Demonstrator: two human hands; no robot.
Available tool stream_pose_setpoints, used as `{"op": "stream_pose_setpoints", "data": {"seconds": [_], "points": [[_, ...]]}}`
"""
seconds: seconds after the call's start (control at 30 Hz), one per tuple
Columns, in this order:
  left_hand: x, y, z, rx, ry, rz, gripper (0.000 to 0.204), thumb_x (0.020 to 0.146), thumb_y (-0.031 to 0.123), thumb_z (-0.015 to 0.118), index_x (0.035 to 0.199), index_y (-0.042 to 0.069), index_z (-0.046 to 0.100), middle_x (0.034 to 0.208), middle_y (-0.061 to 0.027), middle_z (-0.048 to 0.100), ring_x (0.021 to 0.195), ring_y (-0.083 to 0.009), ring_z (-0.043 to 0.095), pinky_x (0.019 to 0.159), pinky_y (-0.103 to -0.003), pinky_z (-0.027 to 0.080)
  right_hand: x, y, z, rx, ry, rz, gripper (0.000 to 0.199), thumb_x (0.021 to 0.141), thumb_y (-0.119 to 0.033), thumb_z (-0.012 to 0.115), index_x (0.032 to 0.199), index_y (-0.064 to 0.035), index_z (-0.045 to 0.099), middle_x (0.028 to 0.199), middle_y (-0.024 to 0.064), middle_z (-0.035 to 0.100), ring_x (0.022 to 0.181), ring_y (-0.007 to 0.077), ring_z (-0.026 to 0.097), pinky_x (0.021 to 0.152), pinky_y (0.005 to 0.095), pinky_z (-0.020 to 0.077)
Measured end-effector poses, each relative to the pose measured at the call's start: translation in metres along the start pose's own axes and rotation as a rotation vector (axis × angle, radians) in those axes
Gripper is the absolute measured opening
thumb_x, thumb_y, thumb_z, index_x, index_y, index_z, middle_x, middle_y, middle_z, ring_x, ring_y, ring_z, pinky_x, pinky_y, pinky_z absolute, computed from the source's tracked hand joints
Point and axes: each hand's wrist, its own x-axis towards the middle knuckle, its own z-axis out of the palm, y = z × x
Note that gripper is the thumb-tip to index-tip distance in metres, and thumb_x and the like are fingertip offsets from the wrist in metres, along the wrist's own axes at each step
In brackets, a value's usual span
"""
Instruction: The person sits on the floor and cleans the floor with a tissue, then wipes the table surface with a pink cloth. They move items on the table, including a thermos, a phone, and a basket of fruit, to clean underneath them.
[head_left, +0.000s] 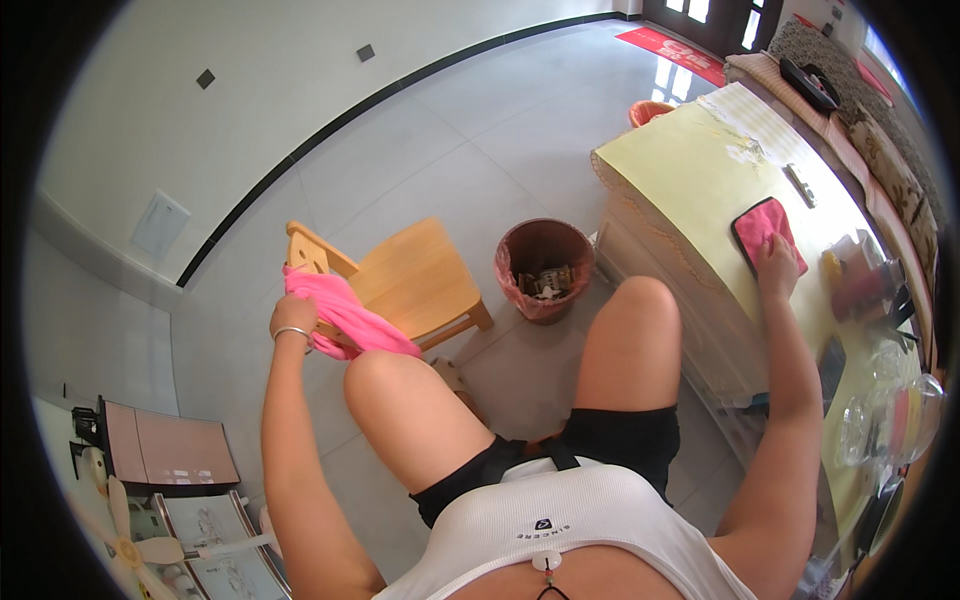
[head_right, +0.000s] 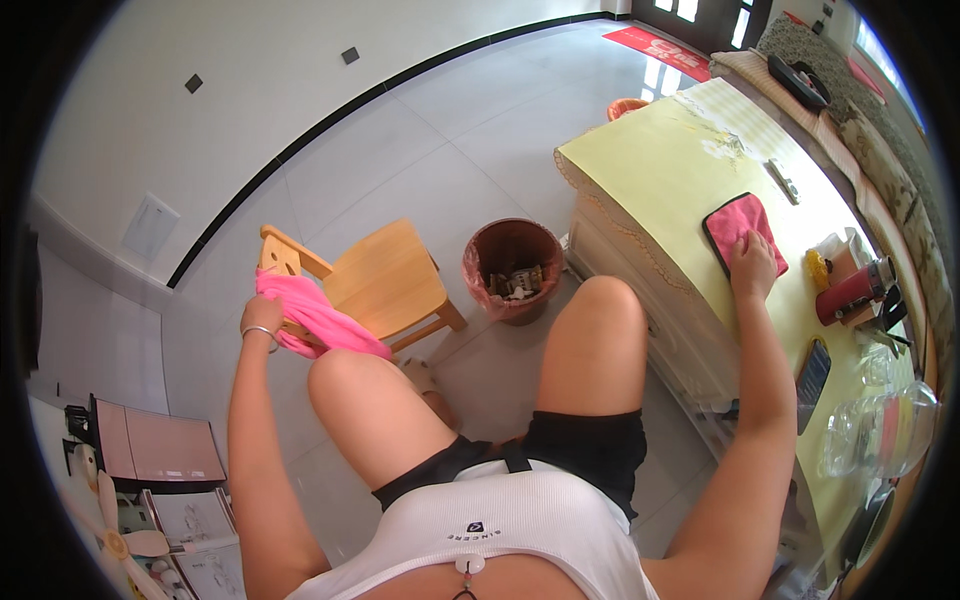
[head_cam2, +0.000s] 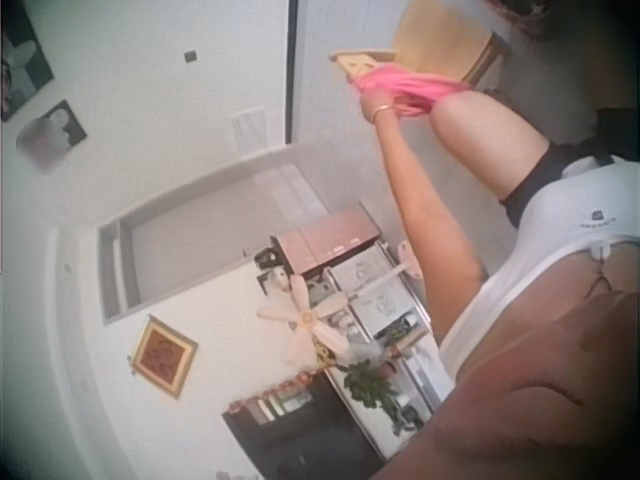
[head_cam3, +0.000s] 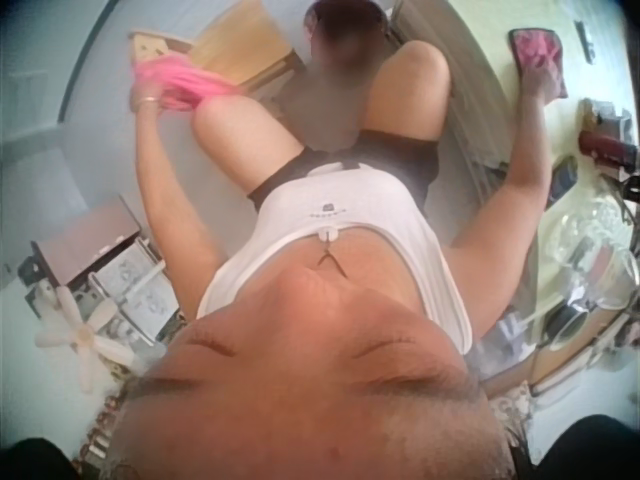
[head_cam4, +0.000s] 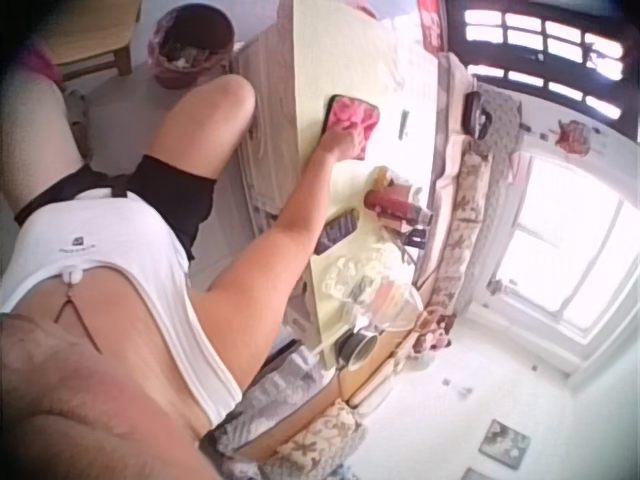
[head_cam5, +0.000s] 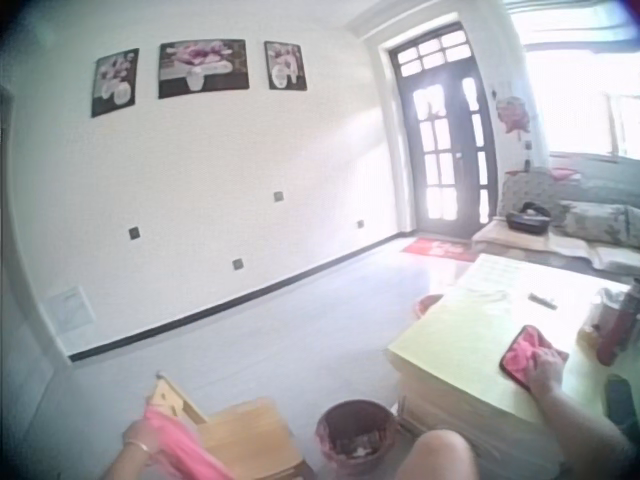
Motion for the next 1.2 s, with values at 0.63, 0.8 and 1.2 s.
{"op": "stream_pose_setpoints", "data": {"seconds": [0.63, 0.8, 1.2], "points": [[0.006, -0.017, 0.026, 0.099, 0.146, 0.152, 0.058, 0.088, 0.045, 0.062, 0.108, -0.010, 0.063, 0.108, -0.0328, 0.066, 0.100, -0.0444, 0.066, 0.087, -0.050, 0.053, 0.002, -0.005, 0.002, -0.008, 0.056, -0.034, 0.032, 0.095, -0.030, 0.051, 0.110, -0.0069, 0.067, 0.116, 0.0104, 0.069, 0.112, 0.0295, 0.062, 0.098, 0.0424, 0.0471], [0.014, -0.023, 0.027, 0.105, 0.121, 0.150, 0.056, 0.089, 0.043, 0.062, 0.111, -0.008, 0.062, 0.111, -0.0291, 0.067, 0.102, -0.0432, 0.066, 0.089, -0.049, 0.053, -0.003, -0.009, -0.004, 0.006, 0.020, -0.003, 0.033, 0.095, -0.030, 0.051, 0.112, -0.0065, 0.067, 0.118, 0.0106, 0.068, 0.114, 0.0292, 0.061, 0.099, 0.0423, 0.0468], [-0.048, 0.021, 0.009, 0.431, 0.522, 0.297, 0.071, 0.082, 0.045, 0.072, 0.131, -0.004, 0.052, 0.150, -0.0251, 0.039, 0.137, -0.0371, 0.042, 0.108, -0.055, 0.037, -0.009, -0.002, -0.001, -0.074, -0.255, -0.098, 0.072, 0.092, -0.048, 0.057, 0.149, -0.0071, 0.038, 0.152, 0.0200, 0.040, 0.143, 0.0374, 0.032, 0.116, 0.0470, 0.0279]]}}
